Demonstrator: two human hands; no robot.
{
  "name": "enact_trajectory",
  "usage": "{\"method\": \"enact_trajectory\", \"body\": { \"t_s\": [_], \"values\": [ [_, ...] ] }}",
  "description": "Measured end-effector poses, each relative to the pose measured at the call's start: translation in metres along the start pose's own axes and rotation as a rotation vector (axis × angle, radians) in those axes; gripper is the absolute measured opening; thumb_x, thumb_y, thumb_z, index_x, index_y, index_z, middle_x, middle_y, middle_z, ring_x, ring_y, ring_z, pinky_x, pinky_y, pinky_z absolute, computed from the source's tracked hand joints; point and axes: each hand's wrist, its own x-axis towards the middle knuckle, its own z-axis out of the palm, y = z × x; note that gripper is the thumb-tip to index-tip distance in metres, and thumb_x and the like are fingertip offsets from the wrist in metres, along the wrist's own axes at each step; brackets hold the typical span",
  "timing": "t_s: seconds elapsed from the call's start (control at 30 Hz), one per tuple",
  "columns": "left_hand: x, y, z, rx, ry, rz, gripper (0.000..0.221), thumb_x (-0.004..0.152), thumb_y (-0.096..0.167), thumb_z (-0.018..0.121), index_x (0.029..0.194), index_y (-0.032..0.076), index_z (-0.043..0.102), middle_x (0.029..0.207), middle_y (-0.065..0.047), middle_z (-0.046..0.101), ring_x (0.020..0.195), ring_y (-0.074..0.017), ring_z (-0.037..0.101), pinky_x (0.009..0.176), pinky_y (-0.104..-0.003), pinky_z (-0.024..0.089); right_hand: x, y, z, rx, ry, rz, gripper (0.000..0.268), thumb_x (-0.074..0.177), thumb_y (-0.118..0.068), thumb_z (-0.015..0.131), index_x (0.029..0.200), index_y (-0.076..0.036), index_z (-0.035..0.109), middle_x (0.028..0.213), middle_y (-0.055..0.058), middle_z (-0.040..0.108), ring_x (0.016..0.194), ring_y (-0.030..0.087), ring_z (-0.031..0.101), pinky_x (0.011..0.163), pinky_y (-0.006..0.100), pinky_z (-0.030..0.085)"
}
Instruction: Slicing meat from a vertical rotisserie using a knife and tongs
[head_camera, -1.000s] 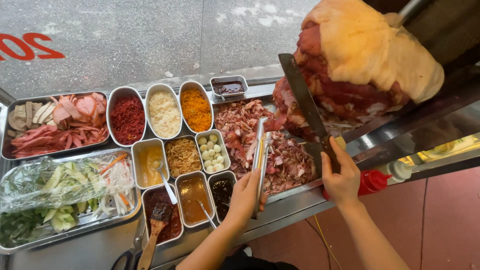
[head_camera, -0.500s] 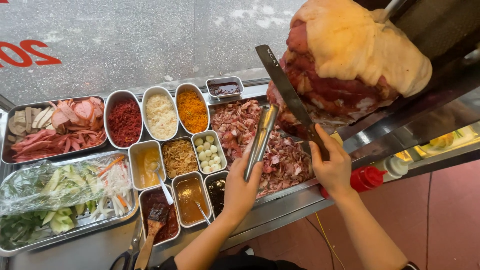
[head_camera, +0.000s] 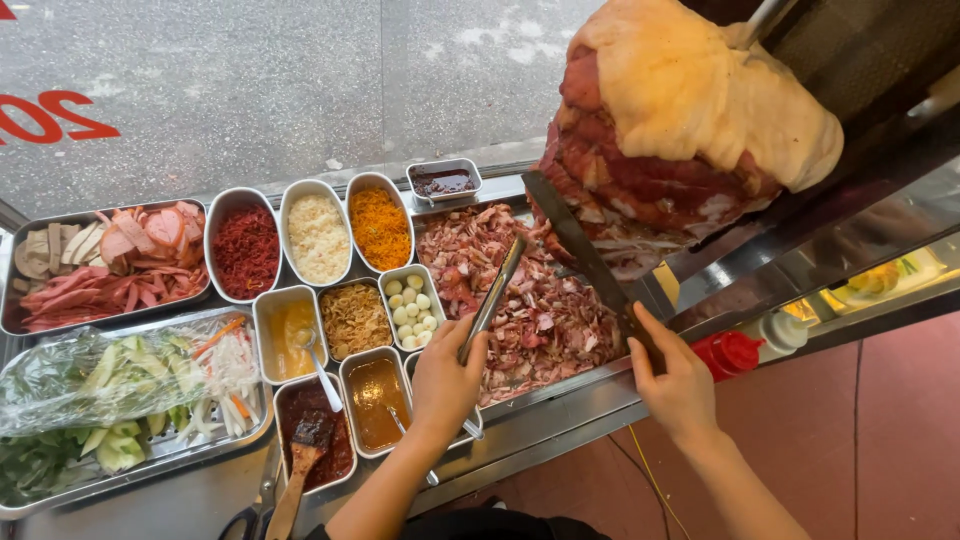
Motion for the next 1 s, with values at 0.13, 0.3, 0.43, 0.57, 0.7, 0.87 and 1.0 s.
{"method": "enact_trajectory", "body": {
  "t_s": [0.13, 0.3, 0.43, 0.57, 0.7, 0.87, 1.0],
  "values": [
    [-0.009, -0.004, 0.000, -0.063, 0.006, -0.027, 0.041, 0.100, 0.037, 0.064, 0.135, 0.016, 0.072, 0.112, -0.010, 0.075, 0.097, -0.0396, 0.074, 0.078, -0.047, 0.059, -0.016, 0.012, -0.002, -0.004, 0.029, 0.016, 0.046, 0.094, -0.011, 0.077, 0.140, -0.017, 0.074, 0.126, 0.008, 0.078, 0.114, 0.026, 0.073, 0.096, 0.037, 0.059],
    [0.001, 0.026, 0.008, -0.166, -0.009, -0.005, 0.049, 0.101, 0.039, 0.065, 0.140, 0.010, 0.068, 0.116, -0.014, 0.073, 0.099, -0.0405, 0.072, 0.079, -0.047, 0.057, -0.001, 0.003, 0.010, 0.016, 0.080, -0.010, 0.045, 0.094, -0.009, 0.079, 0.138, -0.015, 0.075, 0.126, 0.007, 0.078, 0.114, 0.026, 0.073, 0.095, 0.036, 0.059],
    [0.018, 0.034, 0.007, -0.026, -0.018, 0.107, 0.047, 0.101, 0.038, 0.063, 0.140, 0.012, 0.066, 0.115, -0.012, 0.070, 0.100, -0.0433, 0.071, 0.079, -0.051, 0.058, 0.015, -0.008, 0.019, 0.015, 0.109, -0.049, 0.044, 0.094, -0.011, 0.078, 0.138, -0.016, 0.075, 0.127, 0.007, 0.078, 0.114, 0.026, 0.073, 0.096, 0.037, 0.058],
    [0.024, 0.029, 0.005, 0.025, -0.028, 0.136, 0.042, 0.101, 0.035, 0.062, 0.138, 0.016, 0.069, 0.115, -0.010, 0.071, 0.099, -0.0447, 0.072, 0.080, -0.053, 0.059, 0.030, -0.024, 0.016, 0.083, 0.137, -0.041, 0.043, 0.096, -0.009, 0.077, 0.138, -0.011, 0.074, 0.129, 0.012, 0.077, 0.115, 0.030, 0.072, 0.097, 0.040, 0.058],
    [0.023, 0.022, -0.001, 0.043, -0.049, 0.117, 0.039, 0.101, 0.033, 0.062, 0.137, 0.018, 0.070, 0.115, -0.008, 0.072, 0.099, -0.0441, 0.072, 0.081, -0.053, 0.060, 0.035, -0.022, 0.015, 0.083, 0.139, -0.047, 0.043, 0.097, -0.010, 0.076, 0.140, -0.012, 0.073, 0.132, 0.011, 0.076, 0.118, 0.030, 0.071, 0.098, 0.040, 0.057],
    [0.016, 0.015, -0.008, 0.112, -0.065, 0.083, 0.039, 0.101, 0.037, 0.061, 0.136, 0.022, 0.070, 0.119, -0.005, 0.072, 0.104, -0.0410, 0.073, 0.084, -0.053, 0.061, 0.018, 0.006, 0.024, -0.095, 0.082, -0.053, 0.042, 0.098, -0.023, 0.076, 0.140, -0.028, 0.074, 0.113, 0.001, 0.080, 0.104, 0.023, 0.075, 0.091, 0.036, 0.060],
    [0.013, -0.004, -0.016, 0.147, -0.054, 0.052, 0.040, 0.101, 0.036, 0.062, 0.136, 0.019, 0.070, 0.120, -0.008, 0.072, 0.105, -0.0425, 0.072, 0.085, -0.054, 0.060, 0.000, 0.005, 0.010, -0.078, 0.032, 0.004, 0.045, 0.095, -0.021, 0.077, 0.139, -0.031, 0.075, 0.109, 0.002, 0.080, 0.103, 0.024, 0.076, 0.088, 0.037, 0.061]
  ]
}}
